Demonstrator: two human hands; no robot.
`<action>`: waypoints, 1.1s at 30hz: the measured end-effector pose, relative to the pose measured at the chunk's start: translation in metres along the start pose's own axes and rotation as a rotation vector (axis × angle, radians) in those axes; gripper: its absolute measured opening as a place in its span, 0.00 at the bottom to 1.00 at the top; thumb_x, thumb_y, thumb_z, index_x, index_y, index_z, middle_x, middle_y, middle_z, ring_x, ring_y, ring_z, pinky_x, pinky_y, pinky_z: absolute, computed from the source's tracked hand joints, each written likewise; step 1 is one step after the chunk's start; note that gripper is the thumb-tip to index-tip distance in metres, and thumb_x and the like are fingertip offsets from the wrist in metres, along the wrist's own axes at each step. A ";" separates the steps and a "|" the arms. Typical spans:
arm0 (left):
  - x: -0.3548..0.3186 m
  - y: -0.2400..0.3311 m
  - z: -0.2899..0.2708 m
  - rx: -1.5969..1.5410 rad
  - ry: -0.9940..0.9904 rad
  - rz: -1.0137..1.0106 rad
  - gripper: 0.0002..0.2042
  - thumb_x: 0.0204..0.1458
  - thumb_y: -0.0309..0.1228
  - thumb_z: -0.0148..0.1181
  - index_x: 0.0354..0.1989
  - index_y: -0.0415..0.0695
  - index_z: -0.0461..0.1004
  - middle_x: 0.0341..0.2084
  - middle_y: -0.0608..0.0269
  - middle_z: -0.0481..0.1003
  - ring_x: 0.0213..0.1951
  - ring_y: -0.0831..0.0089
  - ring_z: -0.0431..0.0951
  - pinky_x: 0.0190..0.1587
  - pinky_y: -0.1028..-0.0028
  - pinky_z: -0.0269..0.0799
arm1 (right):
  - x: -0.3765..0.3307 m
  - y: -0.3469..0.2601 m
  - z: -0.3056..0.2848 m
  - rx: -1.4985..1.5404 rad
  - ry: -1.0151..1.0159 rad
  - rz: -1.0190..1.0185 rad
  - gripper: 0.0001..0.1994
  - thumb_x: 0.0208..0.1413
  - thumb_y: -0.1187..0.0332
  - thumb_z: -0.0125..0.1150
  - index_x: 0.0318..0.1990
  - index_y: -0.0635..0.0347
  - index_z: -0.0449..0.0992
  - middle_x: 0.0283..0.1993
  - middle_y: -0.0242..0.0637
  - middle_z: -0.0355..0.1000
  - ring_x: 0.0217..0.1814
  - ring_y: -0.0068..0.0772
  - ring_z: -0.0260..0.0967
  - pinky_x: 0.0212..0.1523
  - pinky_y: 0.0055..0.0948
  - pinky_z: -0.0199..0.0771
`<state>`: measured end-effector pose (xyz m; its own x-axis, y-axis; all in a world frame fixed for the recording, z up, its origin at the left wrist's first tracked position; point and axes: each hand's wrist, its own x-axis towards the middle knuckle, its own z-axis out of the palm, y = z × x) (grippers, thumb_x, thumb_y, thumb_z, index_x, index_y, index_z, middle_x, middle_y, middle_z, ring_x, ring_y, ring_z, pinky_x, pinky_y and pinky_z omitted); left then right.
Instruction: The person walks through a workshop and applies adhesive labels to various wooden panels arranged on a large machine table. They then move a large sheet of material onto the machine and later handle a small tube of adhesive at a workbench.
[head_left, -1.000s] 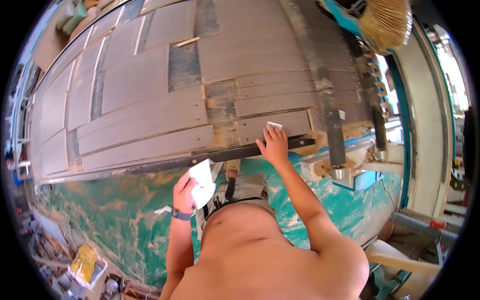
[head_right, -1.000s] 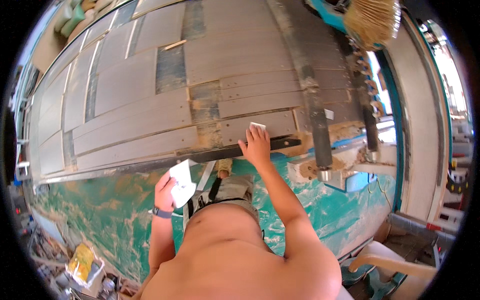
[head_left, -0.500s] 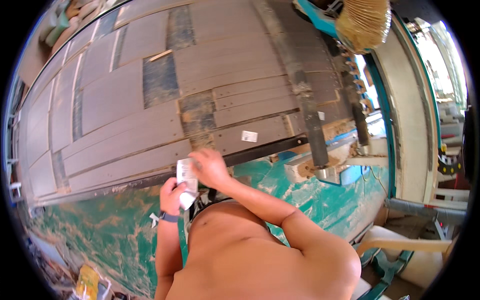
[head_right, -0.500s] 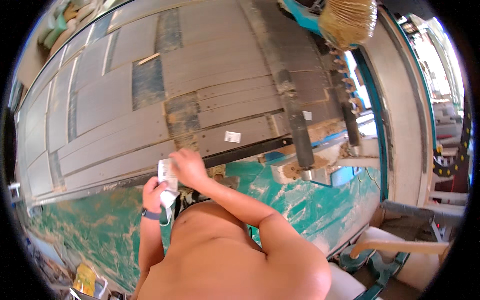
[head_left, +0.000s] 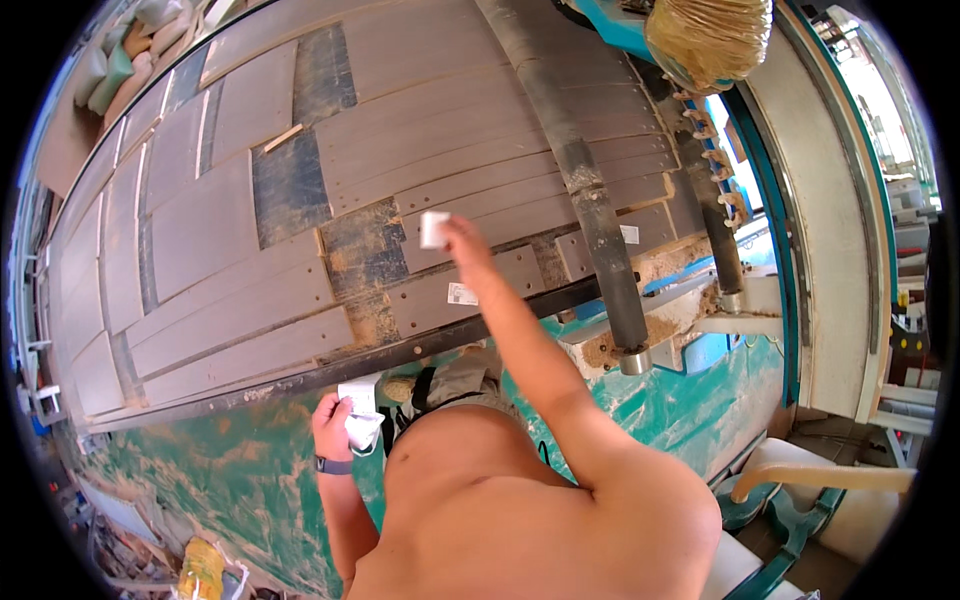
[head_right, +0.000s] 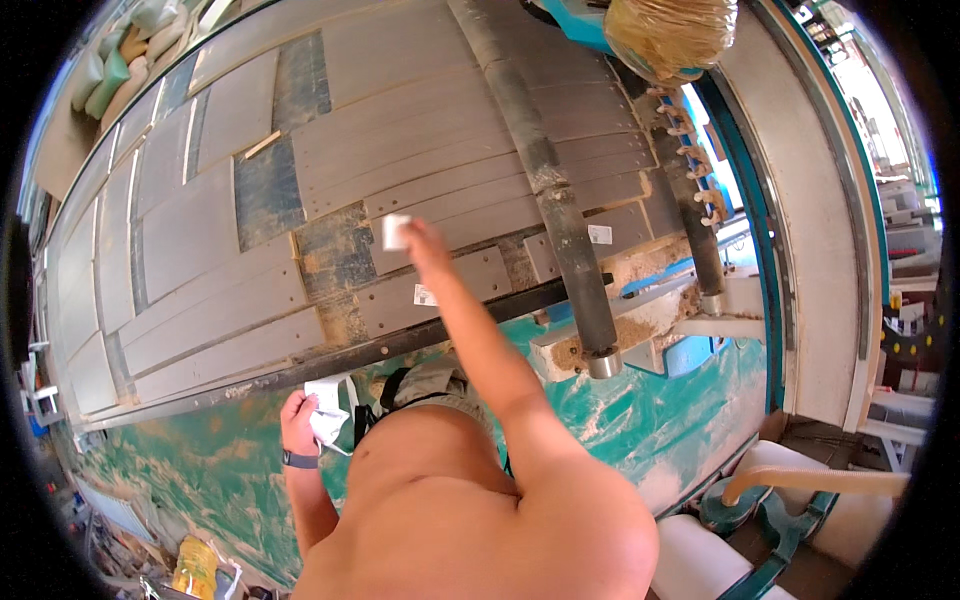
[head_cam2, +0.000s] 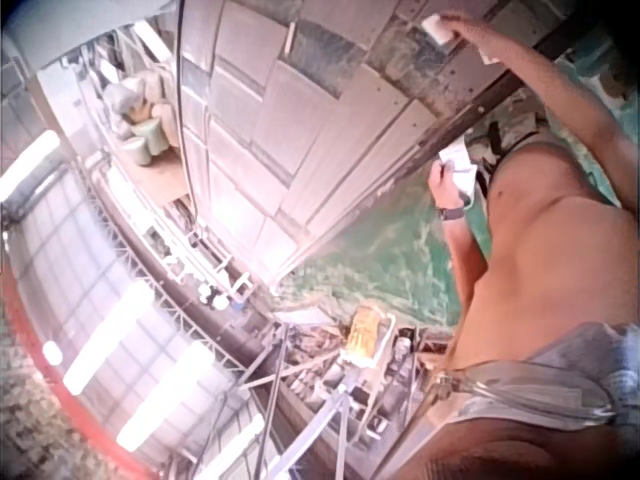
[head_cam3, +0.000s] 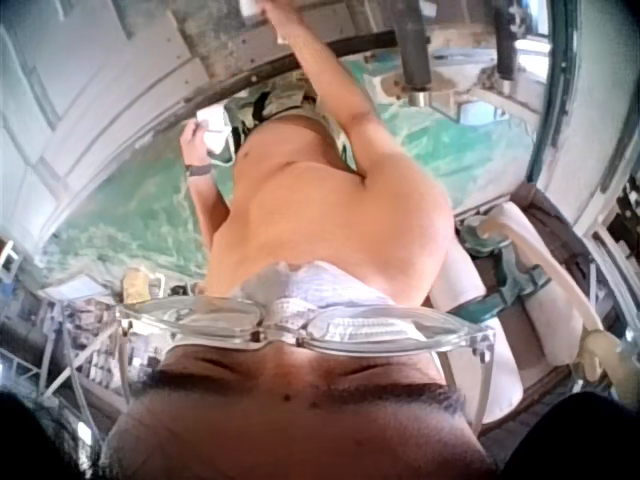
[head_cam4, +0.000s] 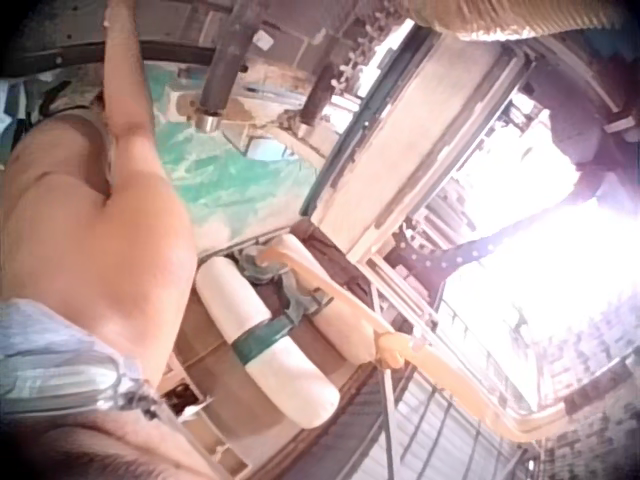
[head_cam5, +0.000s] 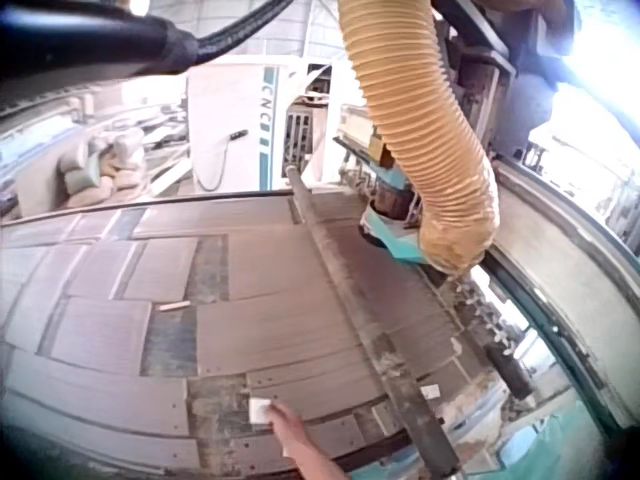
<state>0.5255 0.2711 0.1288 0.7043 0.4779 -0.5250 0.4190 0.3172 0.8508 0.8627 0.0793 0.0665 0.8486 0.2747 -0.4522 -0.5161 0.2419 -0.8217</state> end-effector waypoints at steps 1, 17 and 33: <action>-0.003 0.000 0.007 -0.032 0.009 -0.008 0.03 0.55 0.23 0.54 0.34 0.38 0.73 0.28 0.67 0.75 0.30 0.81 0.72 0.36 0.78 0.68 | 0.015 -0.007 -0.024 0.002 0.010 -0.072 0.13 0.55 0.63 0.57 0.45 0.59 0.74 0.36 0.29 0.72 0.34 0.20 0.65 0.34 0.22 0.64; -0.004 0.022 0.090 -0.146 0.123 0.136 0.22 0.55 0.20 0.53 0.59 0.34 0.64 0.51 0.58 0.72 0.47 0.74 0.72 0.51 0.75 0.68 | -0.066 -0.007 -0.056 -1.532 -0.171 -0.567 0.16 0.58 0.62 0.56 0.50 0.59 0.74 0.41 0.37 0.74 0.42 0.38 0.71 0.50 0.42 0.67; 0.025 0.032 0.101 0.038 -0.182 0.085 0.08 0.50 0.24 0.57 0.38 0.35 0.75 0.30 0.67 0.76 0.33 0.81 0.73 0.37 0.79 0.68 | -0.147 -0.033 0.039 -1.097 -0.606 -0.800 0.08 0.49 0.64 0.62 0.33 0.57 0.76 0.32 0.41 0.72 0.34 0.46 0.69 0.35 0.41 0.69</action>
<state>0.6138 0.2105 0.1452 0.8288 0.3443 -0.4410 0.3722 0.2492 0.8941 0.7504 0.0672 0.1731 0.5394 0.8133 0.2182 0.6291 -0.2170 -0.7464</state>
